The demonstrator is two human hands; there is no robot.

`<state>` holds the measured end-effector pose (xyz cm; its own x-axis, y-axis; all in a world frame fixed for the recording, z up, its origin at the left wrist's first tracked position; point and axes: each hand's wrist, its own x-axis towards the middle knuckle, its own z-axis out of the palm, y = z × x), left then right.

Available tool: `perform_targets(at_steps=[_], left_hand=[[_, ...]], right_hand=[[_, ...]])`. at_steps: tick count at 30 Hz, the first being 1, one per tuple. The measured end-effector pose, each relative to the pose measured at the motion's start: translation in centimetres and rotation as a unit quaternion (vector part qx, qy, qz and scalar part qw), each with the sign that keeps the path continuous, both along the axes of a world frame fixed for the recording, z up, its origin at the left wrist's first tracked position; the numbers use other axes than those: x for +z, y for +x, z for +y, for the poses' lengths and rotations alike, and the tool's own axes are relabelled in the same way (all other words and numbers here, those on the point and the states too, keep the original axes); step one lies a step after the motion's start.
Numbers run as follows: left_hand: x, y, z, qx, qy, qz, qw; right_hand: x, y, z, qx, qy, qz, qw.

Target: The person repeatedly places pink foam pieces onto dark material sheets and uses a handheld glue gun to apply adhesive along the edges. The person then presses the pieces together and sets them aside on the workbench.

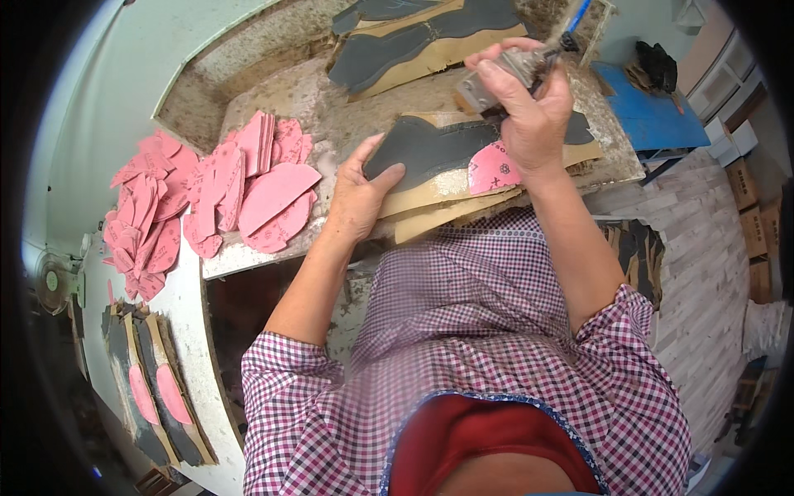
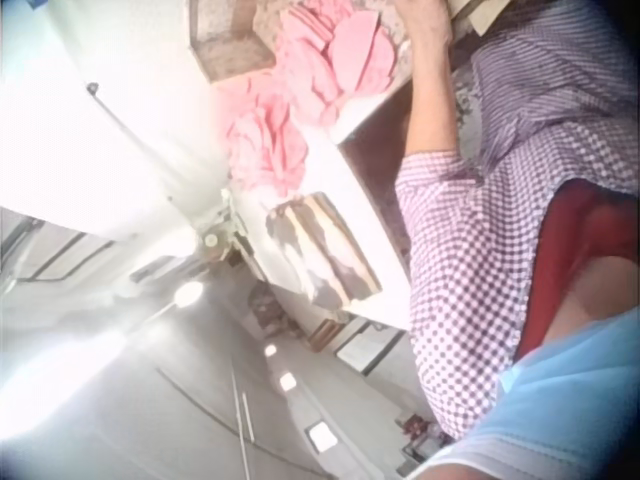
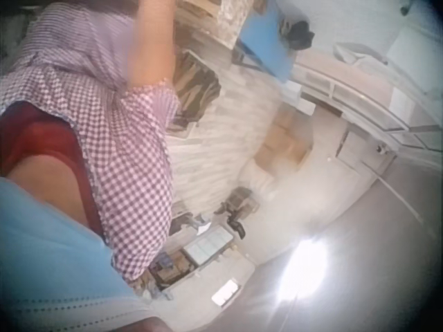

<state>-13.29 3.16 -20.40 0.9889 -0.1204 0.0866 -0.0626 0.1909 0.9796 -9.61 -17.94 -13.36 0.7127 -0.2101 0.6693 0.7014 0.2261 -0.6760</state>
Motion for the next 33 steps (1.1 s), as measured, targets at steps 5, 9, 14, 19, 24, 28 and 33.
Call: perform_targets(at_steps=[5, 9, 14, 19, 24, 28, 33], left_hand=[[-0.1, 0.0, 0.1, 0.002, -0.001, 0.001, 1.000], [-0.3, 0.0, 0.1, 0.009, 0.027, -0.024, 0.999], [-1.1, 0.1, 0.4, 0.000, 0.015, -0.035, 0.999], [-1.1, 0.1, 0.3, -0.003, 0.013, -0.028, 1.000], [-0.9, -0.1, 0.2, 0.012, 0.001, -0.028, 1.000], [-1.2, 0.2, 0.3, 0.006, 0.009, -0.042, 0.999], [-1.2, 0.1, 0.2, 0.008, 0.009, -0.047, 0.999]], right_hand=[[0.6, -0.5, 0.6, 0.016, -0.036, -0.005, 0.999], [0.4, -0.4, -3.3, -0.041, -0.036, -0.004, 0.999], [0.5, -1.1, -8.2, -0.178, -0.093, -0.017, 0.979], [-0.1, -2.0, -7.7, -0.209, -0.134, -0.003, 0.969], [-1.0, -2.8, -1.9, -0.047, -0.042, 0.011, 0.998], [-1.0, -3.5, -0.3, -0.018, -0.028, -0.010, 0.999], [-1.8, -4.0, -5.1, -0.098, -0.070, 0.002, 0.993]])
